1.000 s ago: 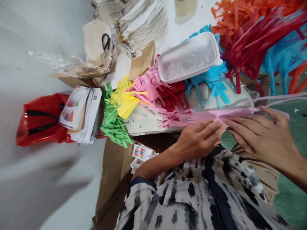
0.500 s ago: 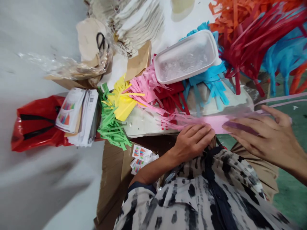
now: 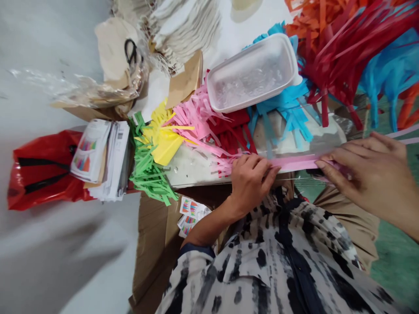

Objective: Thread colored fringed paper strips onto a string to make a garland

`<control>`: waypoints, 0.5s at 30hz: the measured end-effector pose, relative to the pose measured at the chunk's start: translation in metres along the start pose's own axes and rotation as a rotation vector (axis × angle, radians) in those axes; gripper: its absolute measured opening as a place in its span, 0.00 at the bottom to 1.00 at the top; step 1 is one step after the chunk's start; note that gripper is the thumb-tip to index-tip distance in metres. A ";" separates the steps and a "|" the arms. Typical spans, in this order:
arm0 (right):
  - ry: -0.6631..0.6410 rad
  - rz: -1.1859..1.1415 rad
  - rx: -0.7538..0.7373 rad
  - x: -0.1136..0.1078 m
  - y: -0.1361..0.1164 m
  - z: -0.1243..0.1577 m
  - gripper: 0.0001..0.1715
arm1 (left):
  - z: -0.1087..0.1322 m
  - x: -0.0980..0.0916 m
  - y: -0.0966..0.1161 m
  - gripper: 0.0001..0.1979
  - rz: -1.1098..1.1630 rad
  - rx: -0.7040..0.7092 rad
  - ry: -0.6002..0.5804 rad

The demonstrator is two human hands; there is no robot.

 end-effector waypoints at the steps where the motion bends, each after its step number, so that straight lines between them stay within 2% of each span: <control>1: -0.011 0.045 0.009 0.001 -0.002 -0.003 0.23 | 0.000 0.001 0.000 0.16 -0.013 -0.018 0.018; 8: -0.081 0.267 0.013 0.014 -0.005 -0.010 0.27 | -0.002 0.012 -0.006 0.14 -0.024 -0.037 0.116; 15: -0.122 0.299 0.031 0.015 -0.004 -0.014 0.26 | -0.007 0.011 -0.006 0.14 -0.077 -0.030 0.063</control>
Point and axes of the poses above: each hand's wrist, its own z-axis away from the middle knuckle, its own x-axis out of the palm, y = z × x, the point moved 3 cm from there along -z, towards the middle knuckle, and after that the axes turned 3 degrees about y, right-handed, at the moved point
